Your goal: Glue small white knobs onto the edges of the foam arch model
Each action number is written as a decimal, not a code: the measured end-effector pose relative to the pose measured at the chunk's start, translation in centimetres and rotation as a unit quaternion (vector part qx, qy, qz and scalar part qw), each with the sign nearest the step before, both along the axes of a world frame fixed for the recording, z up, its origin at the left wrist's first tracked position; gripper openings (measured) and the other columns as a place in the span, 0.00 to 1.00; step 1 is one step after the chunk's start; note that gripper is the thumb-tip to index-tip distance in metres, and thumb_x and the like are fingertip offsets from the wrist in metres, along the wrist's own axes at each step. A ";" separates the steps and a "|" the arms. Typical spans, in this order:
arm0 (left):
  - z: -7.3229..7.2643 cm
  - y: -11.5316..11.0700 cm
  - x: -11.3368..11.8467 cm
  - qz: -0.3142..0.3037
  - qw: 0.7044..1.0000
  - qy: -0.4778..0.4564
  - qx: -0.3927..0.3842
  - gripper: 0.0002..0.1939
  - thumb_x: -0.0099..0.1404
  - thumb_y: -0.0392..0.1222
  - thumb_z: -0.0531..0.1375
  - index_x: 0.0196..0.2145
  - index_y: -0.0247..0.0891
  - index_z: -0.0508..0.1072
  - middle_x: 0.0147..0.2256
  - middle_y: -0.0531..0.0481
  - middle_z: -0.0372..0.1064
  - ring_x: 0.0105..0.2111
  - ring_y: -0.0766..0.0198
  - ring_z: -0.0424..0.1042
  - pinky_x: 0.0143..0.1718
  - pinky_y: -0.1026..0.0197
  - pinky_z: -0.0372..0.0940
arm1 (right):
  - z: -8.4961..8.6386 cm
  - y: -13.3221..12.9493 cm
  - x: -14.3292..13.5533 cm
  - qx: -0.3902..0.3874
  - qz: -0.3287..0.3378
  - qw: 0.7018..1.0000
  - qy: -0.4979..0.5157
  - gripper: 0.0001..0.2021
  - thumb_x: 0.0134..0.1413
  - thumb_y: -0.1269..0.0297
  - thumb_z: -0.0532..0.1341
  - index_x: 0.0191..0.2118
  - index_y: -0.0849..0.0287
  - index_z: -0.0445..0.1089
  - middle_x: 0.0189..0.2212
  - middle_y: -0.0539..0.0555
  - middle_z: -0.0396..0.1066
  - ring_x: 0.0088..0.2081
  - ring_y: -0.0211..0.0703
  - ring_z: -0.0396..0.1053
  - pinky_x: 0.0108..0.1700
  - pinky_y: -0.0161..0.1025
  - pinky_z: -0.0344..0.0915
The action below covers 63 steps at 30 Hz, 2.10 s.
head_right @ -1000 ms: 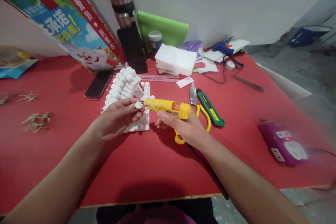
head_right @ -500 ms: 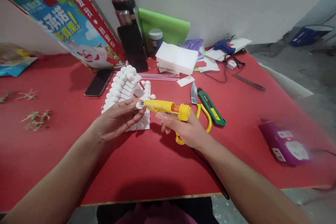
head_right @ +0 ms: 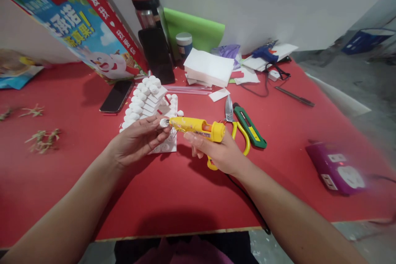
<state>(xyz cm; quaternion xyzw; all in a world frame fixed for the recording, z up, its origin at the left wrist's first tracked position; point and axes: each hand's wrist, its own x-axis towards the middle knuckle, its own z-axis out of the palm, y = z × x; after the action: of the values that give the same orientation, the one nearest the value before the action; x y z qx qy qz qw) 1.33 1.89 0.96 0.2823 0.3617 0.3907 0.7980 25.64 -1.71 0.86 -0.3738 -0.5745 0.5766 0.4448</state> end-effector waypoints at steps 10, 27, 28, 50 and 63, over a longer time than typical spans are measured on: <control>0.1 0.2 -0.2 0.017 0.999 -0.032 -0.022 0.08 0.62 0.31 0.73 0.40 0.31 0.82 0.34 0.46 0.81 0.32 0.68 0.81 0.38 0.71 0.78 | 0.2 0.0 -0.1 -0.002 -0.004 1.000 0.002 0.27 0.63 0.41 0.67 0.22 0.56 0.71 0.18 0.51 0.69 0.24 0.43 0.71 0.27 0.41 0.67; 0.6 0.1 0.4 0.053 0.997 0.031 0.040 0.13 0.56 0.36 0.78 0.36 0.33 0.80 0.32 0.48 0.79 0.29 0.69 0.77 0.33 0.72 0.74 | 0.0 0.1 0.0 -0.020 0.002 0.999 0.033 0.25 0.64 0.42 0.67 0.23 0.56 0.74 0.19 0.51 0.70 0.26 0.44 0.73 0.31 0.42 0.68; 0.5 0.1 0.3 0.052 0.995 0.057 0.062 0.14 0.56 0.38 0.78 0.36 0.33 0.80 0.31 0.48 0.79 0.28 0.70 0.76 0.31 0.72 0.72 | 0.0 0.1 0.1 -0.020 -0.001 0.999 0.042 0.25 0.64 0.42 0.67 0.23 0.56 0.75 0.19 0.51 0.70 0.26 0.44 0.73 0.32 0.43 0.68; 2.8 -0.9 -0.1 -0.181 0.660 0.448 0.575 0.09 0.76 0.39 0.58 0.47 0.38 0.79 0.45 0.41 0.76 0.45 0.56 0.75 0.47 0.56 0.67 | 0.3 1.3 0.9 -0.023 -0.086 0.990 0.106 0.24 0.63 0.44 0.69 0.22 0.55 0.75 0.19 0.50 0.71 0.25 0.44 0.72 0.34 0.44 0.70; 3.9 -0.3 0.9 -0.301 0.582 0.491 0.574 0.11 0.76 0.35 0.52 0.42 0.40 0.75 0.40 0.44 0.75 0.41 0.56 0.72 0.43 0.55 0.64 | 1.2 1.0 1.3 -0.030 -0.091 0.989 0.110 0.22 0.62 0.46 0.68 0.22 0.54 0.74 0.19 0.49 0.71 0.25 0.42 0.71 0.35 0.43 0.68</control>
<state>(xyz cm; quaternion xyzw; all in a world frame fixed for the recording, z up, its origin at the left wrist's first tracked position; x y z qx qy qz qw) 2.18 1.56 4.91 0.9233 0.2926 0.0562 0.2425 26.91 -0.72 2.03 -0.3722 -0.4680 0.5883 0.5443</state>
